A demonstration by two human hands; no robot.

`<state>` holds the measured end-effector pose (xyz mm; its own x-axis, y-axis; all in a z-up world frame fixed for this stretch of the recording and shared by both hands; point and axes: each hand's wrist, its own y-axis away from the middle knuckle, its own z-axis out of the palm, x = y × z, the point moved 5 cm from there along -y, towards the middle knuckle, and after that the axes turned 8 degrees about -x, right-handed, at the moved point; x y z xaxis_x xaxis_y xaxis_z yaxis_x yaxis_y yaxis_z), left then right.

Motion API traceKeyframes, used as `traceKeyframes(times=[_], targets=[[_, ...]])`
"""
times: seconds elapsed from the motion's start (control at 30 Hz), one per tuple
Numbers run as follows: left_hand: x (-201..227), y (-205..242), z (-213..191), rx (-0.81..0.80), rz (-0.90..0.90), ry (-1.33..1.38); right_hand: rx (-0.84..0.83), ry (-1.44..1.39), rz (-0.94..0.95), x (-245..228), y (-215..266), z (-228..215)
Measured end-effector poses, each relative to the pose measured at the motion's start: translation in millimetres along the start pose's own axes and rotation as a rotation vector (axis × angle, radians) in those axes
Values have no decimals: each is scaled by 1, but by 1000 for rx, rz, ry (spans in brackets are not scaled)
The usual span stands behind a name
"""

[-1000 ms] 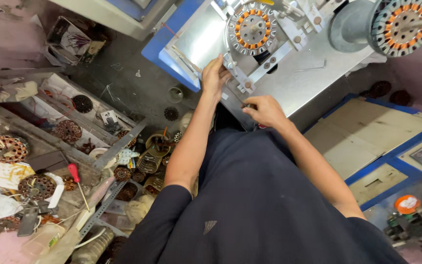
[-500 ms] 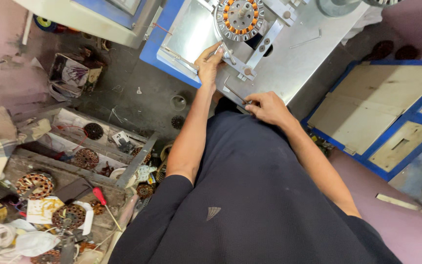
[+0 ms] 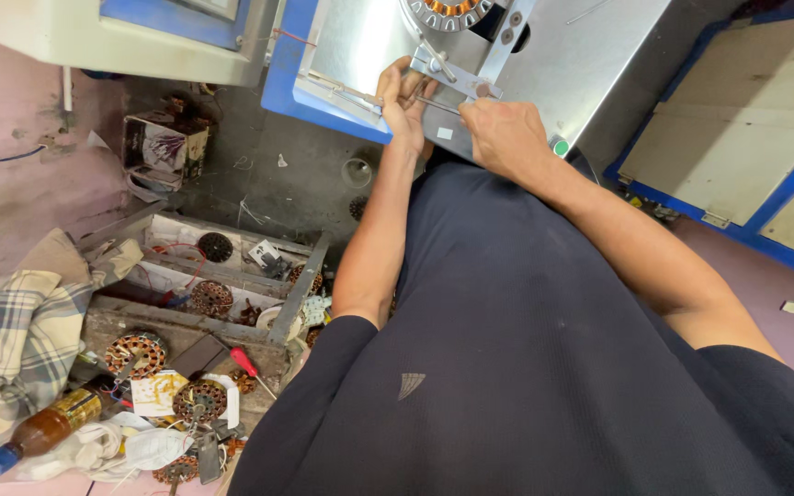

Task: The person uses an Allen key to tighten bolts on a motor stator mounted on a workbench. They rotate the stator to access different bolt locations and continue tightening throughout the clip.

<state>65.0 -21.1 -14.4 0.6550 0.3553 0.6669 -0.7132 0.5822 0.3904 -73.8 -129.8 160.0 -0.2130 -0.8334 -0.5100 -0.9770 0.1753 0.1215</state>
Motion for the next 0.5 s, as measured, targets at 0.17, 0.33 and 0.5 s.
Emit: traceKeyframes(times=[0.17,0.33,0.5], targets=[[-16,1,-13,-49,-7,108,41,120,-64,-5,-7,3],[-22,2,-18,-59,-15,202,100,189,-141,-12,-6,0],[-30,0,-24,-48,-7,282,113,260,-156,-20,-10,-3]])
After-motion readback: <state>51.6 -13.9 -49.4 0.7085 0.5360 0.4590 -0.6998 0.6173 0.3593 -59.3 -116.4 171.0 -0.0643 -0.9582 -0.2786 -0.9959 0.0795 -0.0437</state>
